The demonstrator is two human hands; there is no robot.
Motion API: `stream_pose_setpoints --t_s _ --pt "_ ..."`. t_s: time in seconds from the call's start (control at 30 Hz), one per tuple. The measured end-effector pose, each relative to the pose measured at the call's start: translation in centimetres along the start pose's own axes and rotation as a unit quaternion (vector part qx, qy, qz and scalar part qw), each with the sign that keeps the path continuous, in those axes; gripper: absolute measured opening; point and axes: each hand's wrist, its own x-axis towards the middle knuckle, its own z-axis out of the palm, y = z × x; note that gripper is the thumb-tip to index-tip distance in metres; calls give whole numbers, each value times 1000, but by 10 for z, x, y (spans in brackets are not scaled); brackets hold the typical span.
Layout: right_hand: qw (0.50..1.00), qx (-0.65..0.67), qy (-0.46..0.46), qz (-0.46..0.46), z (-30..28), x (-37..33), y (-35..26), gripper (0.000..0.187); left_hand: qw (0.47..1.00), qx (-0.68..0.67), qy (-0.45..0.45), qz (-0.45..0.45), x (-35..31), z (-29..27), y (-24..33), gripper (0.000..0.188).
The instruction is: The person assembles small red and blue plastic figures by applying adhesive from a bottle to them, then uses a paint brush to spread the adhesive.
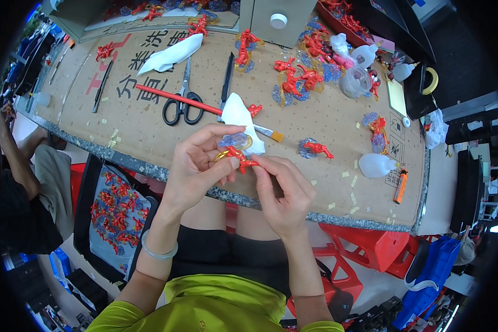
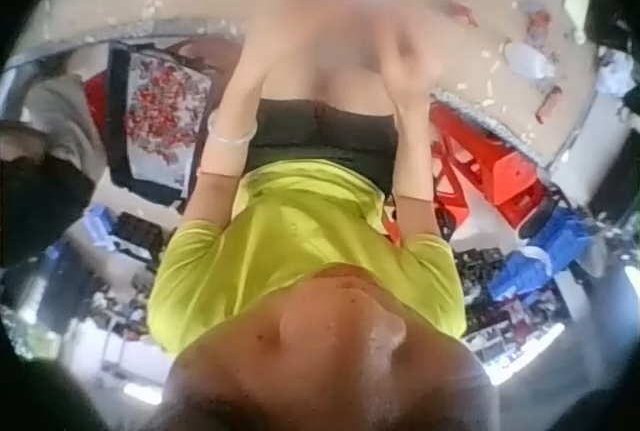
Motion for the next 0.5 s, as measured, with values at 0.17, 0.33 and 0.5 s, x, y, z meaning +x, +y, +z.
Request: stream_pose_setpoints --t_s 0.17,0.33,0.5 --pt "999 -40 -1 -22 -1 -3 3 14 1000 14 13 -10 1 2 2 39" --pt "1000 8 -3 -24 1 -3 4 16 998 -6 -20 -59 5 -4 5 40" --pt "999 8 -10 -36 -2 -1 1 17 996 -3 -40 -76 8 -5 10 39"
